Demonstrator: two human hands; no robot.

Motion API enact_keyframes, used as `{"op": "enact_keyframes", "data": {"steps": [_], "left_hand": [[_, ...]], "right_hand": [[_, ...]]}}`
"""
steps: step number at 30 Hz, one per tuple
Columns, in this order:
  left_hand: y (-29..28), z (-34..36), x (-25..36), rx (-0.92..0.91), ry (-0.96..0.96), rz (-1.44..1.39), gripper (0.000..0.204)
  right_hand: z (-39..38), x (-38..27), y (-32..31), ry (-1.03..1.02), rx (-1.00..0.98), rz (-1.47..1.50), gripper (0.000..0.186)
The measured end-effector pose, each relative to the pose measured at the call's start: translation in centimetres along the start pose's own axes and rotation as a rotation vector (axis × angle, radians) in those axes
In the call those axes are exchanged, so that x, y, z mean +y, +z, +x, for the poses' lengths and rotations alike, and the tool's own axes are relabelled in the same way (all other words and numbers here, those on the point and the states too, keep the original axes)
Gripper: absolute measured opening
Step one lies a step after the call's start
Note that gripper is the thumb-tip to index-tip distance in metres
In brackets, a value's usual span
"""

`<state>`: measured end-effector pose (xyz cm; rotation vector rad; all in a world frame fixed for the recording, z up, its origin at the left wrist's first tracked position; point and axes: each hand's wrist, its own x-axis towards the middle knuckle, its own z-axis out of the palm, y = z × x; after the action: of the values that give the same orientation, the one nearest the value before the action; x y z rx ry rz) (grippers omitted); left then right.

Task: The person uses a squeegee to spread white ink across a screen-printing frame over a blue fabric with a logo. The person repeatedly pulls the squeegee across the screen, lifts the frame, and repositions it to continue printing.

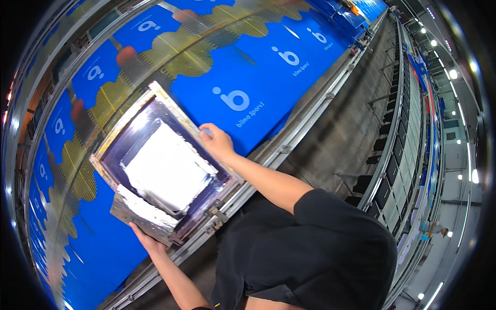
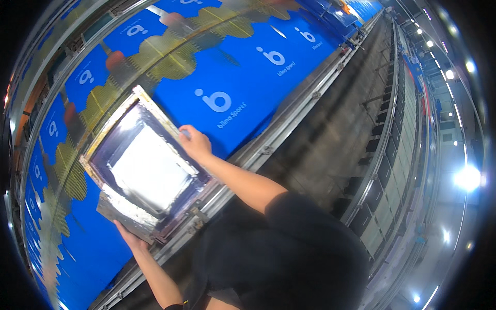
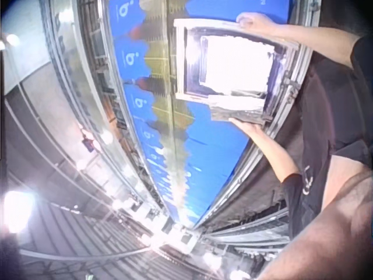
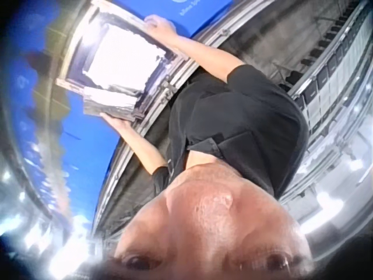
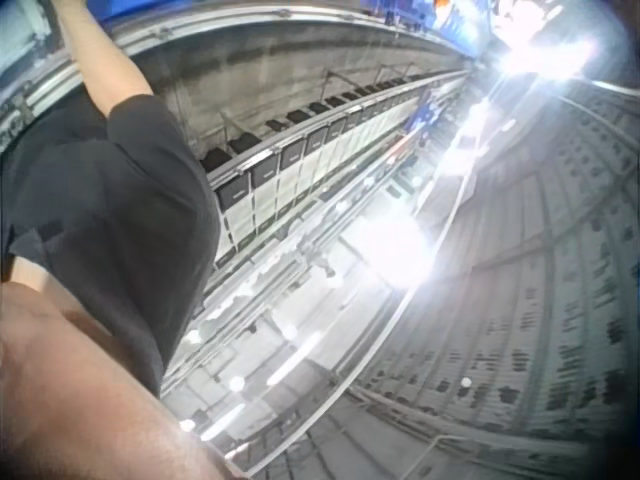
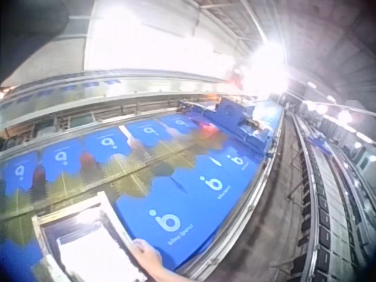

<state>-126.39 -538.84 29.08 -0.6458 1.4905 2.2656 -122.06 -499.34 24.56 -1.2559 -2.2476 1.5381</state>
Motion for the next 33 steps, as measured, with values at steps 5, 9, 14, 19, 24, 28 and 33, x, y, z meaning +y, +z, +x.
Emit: {"op": "enact_keyframes", "data": {"steps": [5,9,14,19,24,28,33], "left_hand": [[-0.9,0.3,1.3,-0.087,-0.08,-0.062,0.074],[-0.2,-0.4,2.9,-0.07,-0.063,-0.034,0.078],[1.6,-0.7,4.3,0.046,0.065,0.23,0.068],[5.6,-1.1,5.8,-0.099,0.19,0.661,0.052],[11.5,1.7,6.3,-0.255,0.436,1.397,0.044],[14.5,6.3,5.9,-0.413,0.715,1.736,0.031],[16.7,13.4,6.9,-0.513,0.853,1.85,0.03]], "right_hand": [[0.6,0.0,1.0,-0.054,0.05,-0.089,0.033],[1.6,0.5,1.6,-0.059,0.054,-0.183,0.028],[3.6,1.2,2.0,-0.232,0.073,-0.358,0.021],[3.3,1.4,1.4,-0.267,0.01,-0.291,0.022],[2.9,0.8,1.2,-0.199,-0.018,-0.297,0.025],[3.0,0.5,1.0,-0.195,-0.015,-0.288,0.026],[3.4,0.6,1.1,-0.138,-0.04,-0.3,0.027]]}}
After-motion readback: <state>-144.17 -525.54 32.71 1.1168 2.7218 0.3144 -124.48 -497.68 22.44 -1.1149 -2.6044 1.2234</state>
